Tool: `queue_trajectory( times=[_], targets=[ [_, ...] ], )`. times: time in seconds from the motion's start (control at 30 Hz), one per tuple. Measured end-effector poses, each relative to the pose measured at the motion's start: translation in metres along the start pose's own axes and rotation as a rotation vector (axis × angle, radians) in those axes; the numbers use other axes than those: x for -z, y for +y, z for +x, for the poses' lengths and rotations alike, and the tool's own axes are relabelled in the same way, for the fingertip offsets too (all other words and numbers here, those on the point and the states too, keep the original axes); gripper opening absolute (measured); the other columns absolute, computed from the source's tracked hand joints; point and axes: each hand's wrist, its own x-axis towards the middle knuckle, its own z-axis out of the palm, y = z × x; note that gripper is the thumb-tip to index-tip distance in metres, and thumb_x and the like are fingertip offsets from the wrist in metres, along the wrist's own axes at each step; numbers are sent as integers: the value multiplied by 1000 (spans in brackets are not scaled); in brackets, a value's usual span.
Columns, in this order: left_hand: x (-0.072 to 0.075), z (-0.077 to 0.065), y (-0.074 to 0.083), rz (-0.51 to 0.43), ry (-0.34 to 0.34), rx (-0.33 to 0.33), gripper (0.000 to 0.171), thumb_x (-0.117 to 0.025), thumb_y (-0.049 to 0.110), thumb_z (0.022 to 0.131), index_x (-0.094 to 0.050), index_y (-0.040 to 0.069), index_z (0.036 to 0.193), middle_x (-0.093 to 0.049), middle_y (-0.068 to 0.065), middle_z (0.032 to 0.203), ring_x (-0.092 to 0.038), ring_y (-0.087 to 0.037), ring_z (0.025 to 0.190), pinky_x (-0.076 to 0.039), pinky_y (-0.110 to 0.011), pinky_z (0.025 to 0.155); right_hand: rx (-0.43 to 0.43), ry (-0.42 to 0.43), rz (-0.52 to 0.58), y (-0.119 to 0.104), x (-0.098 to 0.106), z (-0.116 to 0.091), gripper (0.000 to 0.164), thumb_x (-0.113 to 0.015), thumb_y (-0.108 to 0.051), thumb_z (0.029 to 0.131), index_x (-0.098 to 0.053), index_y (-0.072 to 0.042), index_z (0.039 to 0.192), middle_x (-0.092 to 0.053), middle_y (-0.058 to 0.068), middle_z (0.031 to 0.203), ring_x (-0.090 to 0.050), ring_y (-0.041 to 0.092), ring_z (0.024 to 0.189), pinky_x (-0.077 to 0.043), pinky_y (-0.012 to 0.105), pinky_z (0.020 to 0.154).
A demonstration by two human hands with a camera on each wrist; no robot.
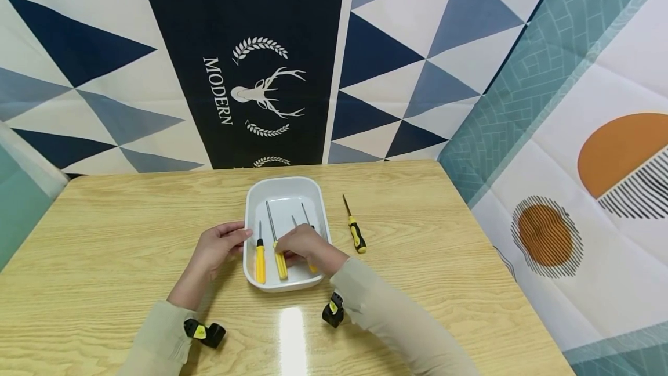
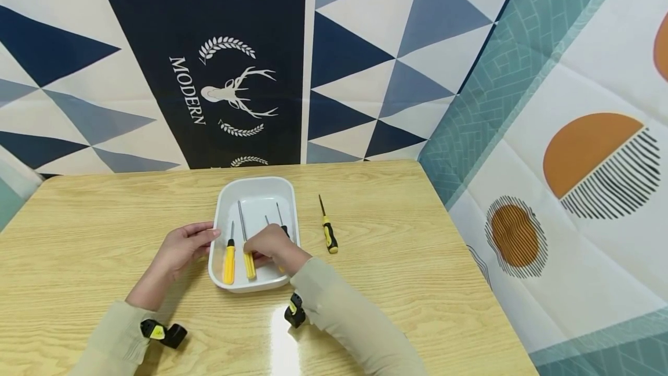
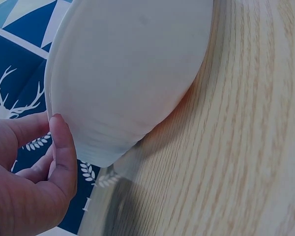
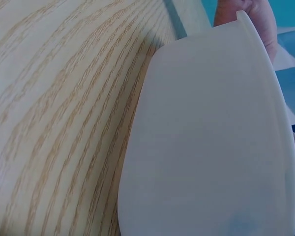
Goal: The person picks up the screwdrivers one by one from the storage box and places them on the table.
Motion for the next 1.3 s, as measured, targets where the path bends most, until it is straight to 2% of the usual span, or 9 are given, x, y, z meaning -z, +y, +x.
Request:
queue_trajectory(
  times=[0.23,0.47,0.87,1.03,1.3],
  targets=[
    [0,1,0,-3,9,3,54,-65,31,88,-51,0,130,-61,-10,114,-59,-2,77,-54,-19,71,2,-26,-27,-4,3,-1,15,-69,-11,81,-69,-4,95,-68,7,82,-63,12,66,-56,24,63],
    [2,1,0,-1,9,8,53,-65,31,89,-51,1,130,-61,-8,112,-58,-2,77,-54,-18,71,13,-18,-2,-8,12,-4,18,-70,-11,82,-69,-3,97,-67,7,86,-63,14,71,-57,27,69],
    [1,1,1,-14,4,9,54,-66,30,88,-50,1,131,-58,-13,121,-59,-2,80,-54,-17,72,39,-47,110,-7,26,-4,23,-69,-9,83,-67,0,104,-69,10,89,-63,12,70,-56,25,67],
    [1,2,1,-16,6,3,51,-65,27,89,-50,0,130,-58,-14,120,-59,-2,79,-54,-17,71,61,-82,167,-9,32,-8,27,-66,-9,86,-64,2,110,-68,10,91,-62,11,70,-57,26,69],
    [2,3,-1,-28,-2,-3,53,-66,27,88,-50,-1,130,-59,-12,117,-59,-2,80,-54,-18,72,71,-110,201,-7,39,-8,29,-66,-10,87,-63,2,113,-67,8,91,-62,12,72,-57,26,72]
  ],
)
